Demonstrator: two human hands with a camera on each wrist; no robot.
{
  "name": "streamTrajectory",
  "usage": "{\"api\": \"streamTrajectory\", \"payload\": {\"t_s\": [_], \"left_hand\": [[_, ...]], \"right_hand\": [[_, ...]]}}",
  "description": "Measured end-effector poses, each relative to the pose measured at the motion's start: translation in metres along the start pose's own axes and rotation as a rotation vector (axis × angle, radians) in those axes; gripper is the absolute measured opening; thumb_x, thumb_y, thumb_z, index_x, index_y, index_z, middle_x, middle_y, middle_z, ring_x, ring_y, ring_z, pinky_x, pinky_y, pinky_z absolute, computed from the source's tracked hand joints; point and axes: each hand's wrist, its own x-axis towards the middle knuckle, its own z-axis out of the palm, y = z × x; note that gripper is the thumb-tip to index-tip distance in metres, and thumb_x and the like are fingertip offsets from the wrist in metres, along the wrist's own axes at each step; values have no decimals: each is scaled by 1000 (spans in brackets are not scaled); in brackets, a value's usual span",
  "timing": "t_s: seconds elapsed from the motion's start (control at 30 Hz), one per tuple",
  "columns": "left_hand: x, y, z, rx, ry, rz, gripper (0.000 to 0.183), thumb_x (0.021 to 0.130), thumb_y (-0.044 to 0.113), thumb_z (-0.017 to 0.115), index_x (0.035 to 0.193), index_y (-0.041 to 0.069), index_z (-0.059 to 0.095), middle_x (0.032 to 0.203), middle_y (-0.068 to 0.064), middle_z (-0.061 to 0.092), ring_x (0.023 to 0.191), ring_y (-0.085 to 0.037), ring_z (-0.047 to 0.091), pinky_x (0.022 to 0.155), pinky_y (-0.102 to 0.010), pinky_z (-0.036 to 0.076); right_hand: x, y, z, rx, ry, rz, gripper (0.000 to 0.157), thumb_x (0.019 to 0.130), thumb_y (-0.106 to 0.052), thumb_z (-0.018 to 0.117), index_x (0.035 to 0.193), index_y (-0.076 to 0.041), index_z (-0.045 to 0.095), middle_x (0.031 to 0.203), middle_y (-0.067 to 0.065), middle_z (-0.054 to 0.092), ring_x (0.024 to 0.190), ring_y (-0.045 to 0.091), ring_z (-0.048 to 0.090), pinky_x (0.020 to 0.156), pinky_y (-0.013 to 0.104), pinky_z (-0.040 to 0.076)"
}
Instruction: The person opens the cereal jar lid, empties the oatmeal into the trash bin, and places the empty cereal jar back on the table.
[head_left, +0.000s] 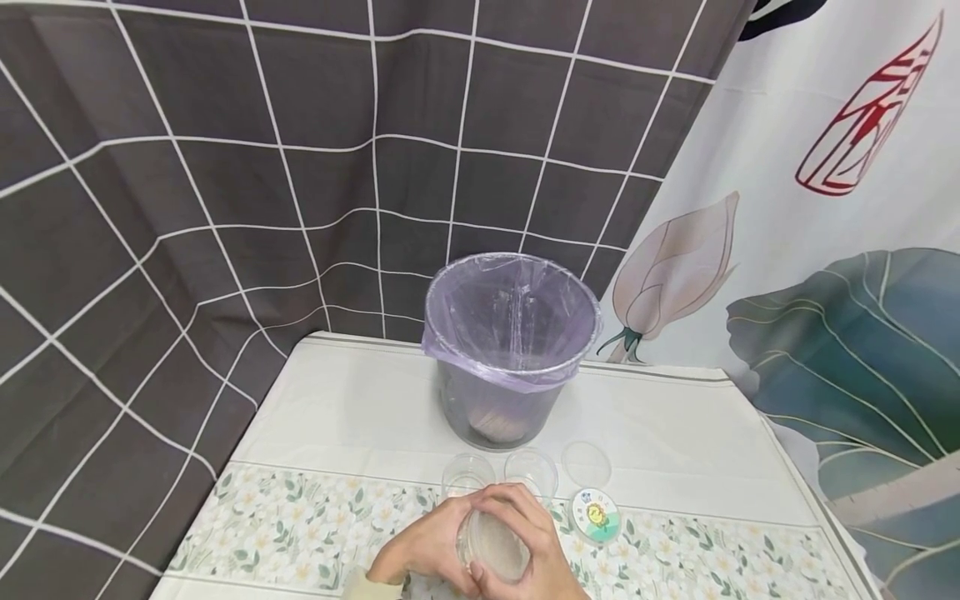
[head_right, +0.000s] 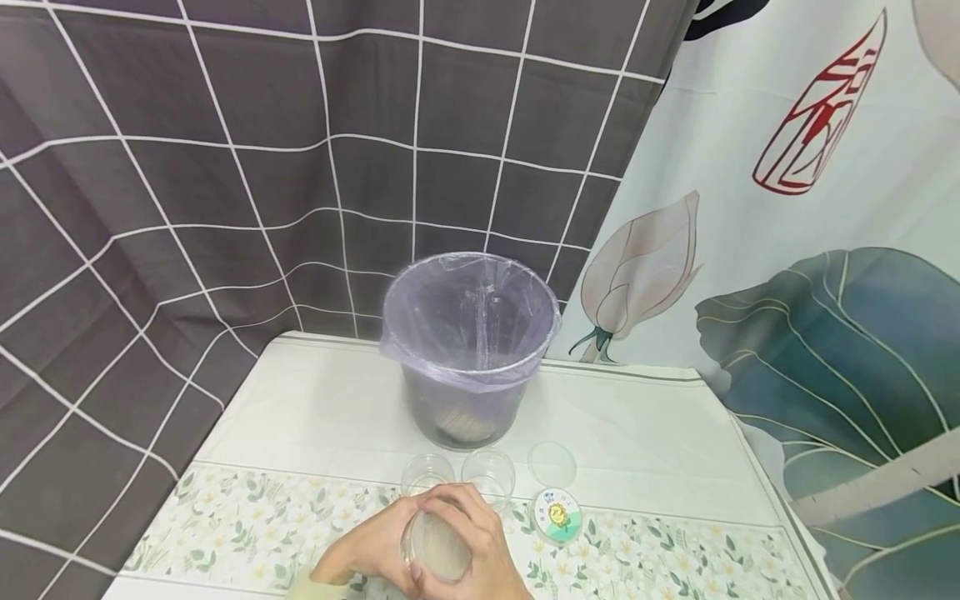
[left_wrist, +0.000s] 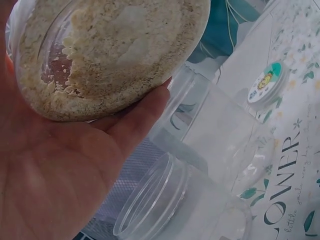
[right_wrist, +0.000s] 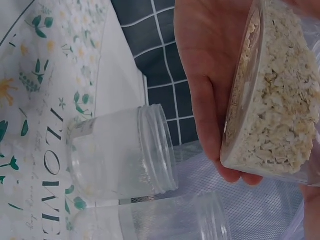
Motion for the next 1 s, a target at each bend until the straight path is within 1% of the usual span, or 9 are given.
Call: {"api": "streamTrajectory", "payload": {"t_s": [0.2, 0.27, 0.47, 0.6, 0.7, 0.77, 0.83, 0.9, 1.0], "left_hand": [[0, -2, -2, 28, -6, 33, 91, 58, 25, 83, 136, 21, 37, 127, 4, 53, 109, -11, 53, 97, -29, 42], [-1, -2, -1, 37, 1, 23, 89, 57, 25, 83, 134, 22, 39, 124, 6, 54, 107, -9, 53, 96, -27, 43], [-8, -3, 0, 54, 30, 8, 79, 60, 27, 82, 128, 14, 45, 116, 5, 58, 100, -6, 55, 89, -26, 46], [-11, -3, 1, 93, 48, 15, 80, 62, 30, 82, 129, 14, 43, 118, 5, 57, 102, -6, 55, 88, -26, 47], [-10, -2, 3, 81, 62, 5, 83, 64, 31, 81, 134, 15, 39, 120, 3, 56, 101, -7, 55, 86, -26, 48], [-9, 0, 5, 89, 82, -22, 86, 64, 33, 81, 136, 17, 36, 122, 1, 55, 102, -9, 55, 84, -26, 49], [-8, 3, 9, 107, 117, -69, 89, 63, 35, 82, 137, 18, 34, 123, 0, 54, 103, -9, 55, 83, -25, 49], [-7, 6, 13, 130, 168, -127, 91, 61, 37, 83, 136, 18, 35, 124, -1, 53, 104, -10, 54, 83, -26, 49], [-5, 12, 21, 136, 257, -196, 88, 60, 37, 83, 133, 18, 39, 122, 0, 54, 103, -10, 53, 82, -26, 50]], "right_hand": [[1, -1, 0, 21, -17, 2, 46, 73, -23, 66, 110, 4, 60, 108, 15, 58, 98, 26, 54, 81, 33, 49], [2, -2, -1, 24, -34, 14, 47, 74, -22, 67, 111, 4, 59, 109, 15, 58, 99, 26, 54, 82, 34, 49], [4, -9, -4, 6, -109, 56, 48, 76, -25, 67, 116, 1, 58, 114, 12, 56, 104, 27, 51, 86, 37, 47], [-3, -6, -4, -24, -145, 83, 52, 77, -29, 68, 118, 0, 57, 119, 9, 54, 107, 27, 49, 88, 36, 46], [-15, 0, -3, -70, -161, 134, 57, 78, -34, 66, 123, -1, 54, 124, 9, 51, 111, 26, 47, 91, 36, 45], [-24, 3, -3, -118, -164, 196, 60, 79, -37, 65, 126, -2, 51, 127, 8, 49, 114, 25, 46, 90, 38, 47], [-29, 4, -2, -188, -166, 307, 62, 80, -36, 63, 132, -7, 46, 131, 5, 47, 117, 21, 45, 87, 42, 48], [-30, 2, -1, -257, -155, 450, 61, 82, -33, 61, 136, -14, 42, 132, -1, 46, 117, 17, 46, 84, 45, 49], [-28, -3, 0, -308, -134, 696, 58, 85, -31, 58, 139, -27, 36, 132, -9, 44, 114, 14, 49, 81, 45, 49]]}}
